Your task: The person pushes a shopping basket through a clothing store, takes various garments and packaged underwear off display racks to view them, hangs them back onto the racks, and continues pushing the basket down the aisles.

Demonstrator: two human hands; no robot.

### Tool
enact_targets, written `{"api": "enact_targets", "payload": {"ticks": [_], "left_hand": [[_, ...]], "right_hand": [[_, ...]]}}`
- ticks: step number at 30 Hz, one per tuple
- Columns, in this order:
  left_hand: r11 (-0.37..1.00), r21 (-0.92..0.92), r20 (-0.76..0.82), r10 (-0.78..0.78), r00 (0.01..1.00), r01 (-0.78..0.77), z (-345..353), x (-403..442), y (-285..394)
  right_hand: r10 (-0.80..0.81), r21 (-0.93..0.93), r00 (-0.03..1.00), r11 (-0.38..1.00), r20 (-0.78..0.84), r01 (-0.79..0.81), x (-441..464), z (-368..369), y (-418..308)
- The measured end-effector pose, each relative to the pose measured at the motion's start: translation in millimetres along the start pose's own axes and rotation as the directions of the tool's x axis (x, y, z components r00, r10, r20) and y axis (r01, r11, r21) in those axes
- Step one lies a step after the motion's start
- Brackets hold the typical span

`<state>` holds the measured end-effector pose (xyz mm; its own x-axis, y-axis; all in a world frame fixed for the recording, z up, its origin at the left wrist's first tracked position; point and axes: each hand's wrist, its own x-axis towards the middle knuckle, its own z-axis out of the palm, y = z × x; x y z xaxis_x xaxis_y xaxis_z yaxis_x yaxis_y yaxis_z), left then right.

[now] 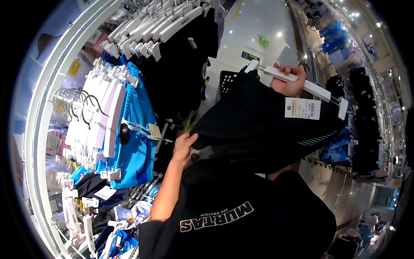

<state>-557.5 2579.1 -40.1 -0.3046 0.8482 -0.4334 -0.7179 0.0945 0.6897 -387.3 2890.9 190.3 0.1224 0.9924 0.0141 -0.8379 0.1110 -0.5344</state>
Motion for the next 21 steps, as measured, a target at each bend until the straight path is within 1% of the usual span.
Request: {"api": "enact_targets", "payload": {"ticks": [2, 3, 5, 6, 7, 8, 9, 10, 11, 12, 13, 14, 15, 16, 18, 20, 21], "left_hand": [[0.998, -0.043, 0.003, 0.042, 0.999, -0.042, 16.1, -10.4, 15.1], [0.998, -0.052, 0.01, 0.038, 0.999, -0.038, 23.5, -14.4, 20.9], [0.997, -0.066, 0.008, 0.048, 0.999, -0.048, 32.6, -20.7, 32.0], [0.998, 0.069, -0.016, 0.01, 1.0, -0.009, 20.0, -20.0, 31.1], [0.976, 0.199, -0.247, -0.037, 0.968, 0.088, 21.3, -19.2, 27.6], [0.991, 0.121, -0.192, 0.084, 0.978, -0.061, 30.4, -23.7, 25.9], [0.99, 0.129, -0.129, 0.077, 0.989, -0.061, 11.1, -16.4, 13.8], [0.992, 0.126, -0.163, 0.053, 0.985, -0.032, 25.2, -25.6, 23.0], [0.972, 0.235, -0.15, 0.008, 0.989, 0.028, 15.1, -20.3, 17.3], [0.977, 0.21, -0.127, -0.007, 0.992, 0.034, 10.7, -16.4, 10.5], [0.981, 0.196, -0.116, 0.032, 0.993, -0.008, 11.9, -16.7, 8.8], [0.982, 0.183, -0.101, 0.066, 0.993, -0.047, 14.3, -17.0, 7.1], [0.962, 0.248, -0.087, 0.138, 0.987, -0.113, 3.2, -6.2, -6.6], [0.934, 0.31, -0.073, 0.21, 0.975, -0.178, -8.1, 4.7, -20.8], [0.91, 0.352, -0.079, 0.262, 0.962, -0.219, -14.5, 5.8, -26.1], [0.918, 0.346, -0.128, 0.249, 0.96, -0.192, -21.7, -6.2, -24.1], [0.925, 0.336, -0.152, 0.241, 0.959, -0.179, -24.9, -12.3, -25.0]], "right_hand": [[-0.035, 0.004, 0.999, 0.999, 0.011, 0.035, -7.5, 6.9, 4.2], [-0.049, 0.008, 0.999, 0.999, 0.019, 0.049, -10.5, 10.0, 6.5], [-0.166, -0.067, 0.976, 0.982, 0.139, 0.177, -7.6, 6.5, 9.1], [-0.192, -0.082, 0.959, 0.974, 0.208, 0.212, -6.8, 7.4, 19.6], [-0.131, -0.066, 0.955, 0.986, 0.267, 0.154, 5.5, -1.3, 21.6], [-0.062, -0.044, 0.941, 0.996, 0.332, 0.081, 8.9, -7.2, 33.3], [-0.093, -0.107, 0.907, 0.983, 0.411, 0.15, -18.9, 7.9, 52.2], [-0.145, -0.168, 0.859, 0.952, 0.491, 0.257, -42.3, 24.7, 48.3], [-0.128, -0.398, 0.748, 0.782, 0.651, 0.48, -62.1, 32.9, 47.5], [-0.059, -0.522, 0.623, 0.489, 0.78, 0.699, -80.1, 39.0, 40.1], [0.183, -0.641, 0.667, 0.539, 0.723, 0.547, -103.4, 51.3, 33.4], [0.176, -0.595, 0.584, 0.435, 0.793, 0.676, -117.7, 59.7, 36.7], [0.071, -0.405, 0.423, 0.47, 0.903, 0.785, -123.6, 64.5, 50.0], [0.142, -0.434, 0.417, 0.446, 0.898, 0.783, -135.4, 74.4, 51.6], [0.056, -0.174, 0.165, 0.331, 0.985, 0.928, -151.6, 94.4, 59.5], [0.04, -0.051, 0.04, 0.325, 0.998, 0.944, -174.1, 115.7, 60.2], [0.048, -0.033, 0.017, 0.342, 0.999, 0.939, -184.9, 122.0, 64.4]]}}
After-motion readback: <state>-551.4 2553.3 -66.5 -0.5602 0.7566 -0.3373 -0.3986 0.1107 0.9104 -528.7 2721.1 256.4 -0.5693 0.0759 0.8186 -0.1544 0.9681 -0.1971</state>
